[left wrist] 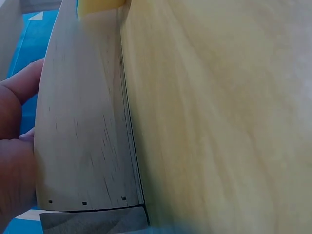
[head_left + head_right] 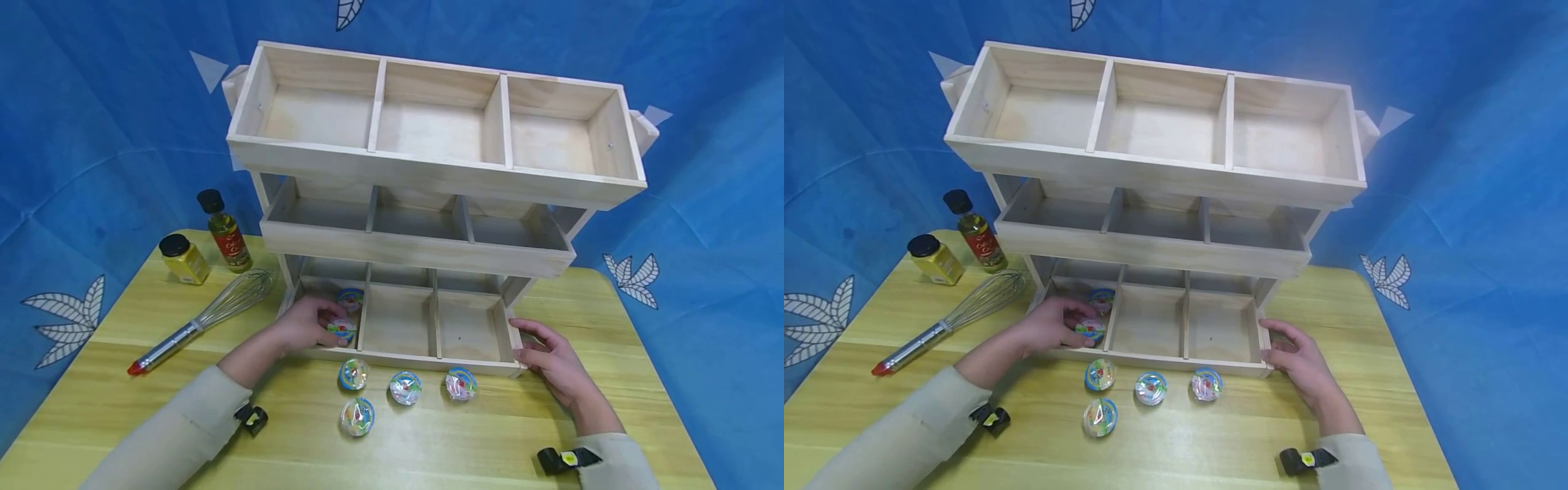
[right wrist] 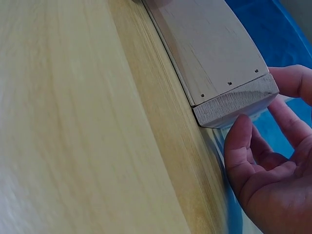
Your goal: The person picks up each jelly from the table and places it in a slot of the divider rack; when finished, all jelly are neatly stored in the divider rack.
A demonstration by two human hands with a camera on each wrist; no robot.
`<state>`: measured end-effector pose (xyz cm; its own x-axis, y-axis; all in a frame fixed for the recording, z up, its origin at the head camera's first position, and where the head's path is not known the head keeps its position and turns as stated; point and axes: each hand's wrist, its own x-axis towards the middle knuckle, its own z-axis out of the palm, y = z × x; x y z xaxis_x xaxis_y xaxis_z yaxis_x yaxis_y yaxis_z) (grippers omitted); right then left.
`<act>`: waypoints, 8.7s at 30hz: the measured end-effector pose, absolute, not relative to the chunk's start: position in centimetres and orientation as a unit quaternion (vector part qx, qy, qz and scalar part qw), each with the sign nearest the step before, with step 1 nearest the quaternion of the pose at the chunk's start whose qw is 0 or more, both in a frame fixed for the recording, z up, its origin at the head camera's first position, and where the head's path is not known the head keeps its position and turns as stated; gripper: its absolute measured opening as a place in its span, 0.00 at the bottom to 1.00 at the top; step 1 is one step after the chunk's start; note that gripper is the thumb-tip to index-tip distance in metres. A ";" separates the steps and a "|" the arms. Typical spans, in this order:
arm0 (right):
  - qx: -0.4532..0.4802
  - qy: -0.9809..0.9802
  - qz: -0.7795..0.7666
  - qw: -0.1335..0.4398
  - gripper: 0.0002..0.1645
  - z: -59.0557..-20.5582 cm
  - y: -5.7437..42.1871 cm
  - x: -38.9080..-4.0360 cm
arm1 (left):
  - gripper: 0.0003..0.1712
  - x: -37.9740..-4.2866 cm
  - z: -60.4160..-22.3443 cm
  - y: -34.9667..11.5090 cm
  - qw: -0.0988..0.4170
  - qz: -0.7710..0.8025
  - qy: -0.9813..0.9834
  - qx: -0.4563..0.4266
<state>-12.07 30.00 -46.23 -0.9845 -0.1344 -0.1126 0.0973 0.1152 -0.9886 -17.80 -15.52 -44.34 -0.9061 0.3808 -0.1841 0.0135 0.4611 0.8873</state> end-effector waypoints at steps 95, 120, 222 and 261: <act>0.004 0.754 -0.653 0.072 0.34 -46.6 29.9 -12.1 | 0.35 -4.7 -45.5 -13.4 0.247 0.623 0.732 0.124; 0.000 0.753 -0.655 0.069 0.34 -46.6 29.9 -11.9 | 0.32 -3.9 -47.0 -12.2 0.196 0.628 0.741 0.137; -0.003 0.752 -0.656 0.070 0.33 -46.8 29.9 -12.0 | 0.31 -19.3 -46.4 -0.6 0.015 0.577 0.816 0.037; 0.001 0.747 -0.661 0.072 0.33 -46.8 29.8 -12.1 | 0.33 -19.1 -45.7 -1.1 0.039 0.529 0.848 0.023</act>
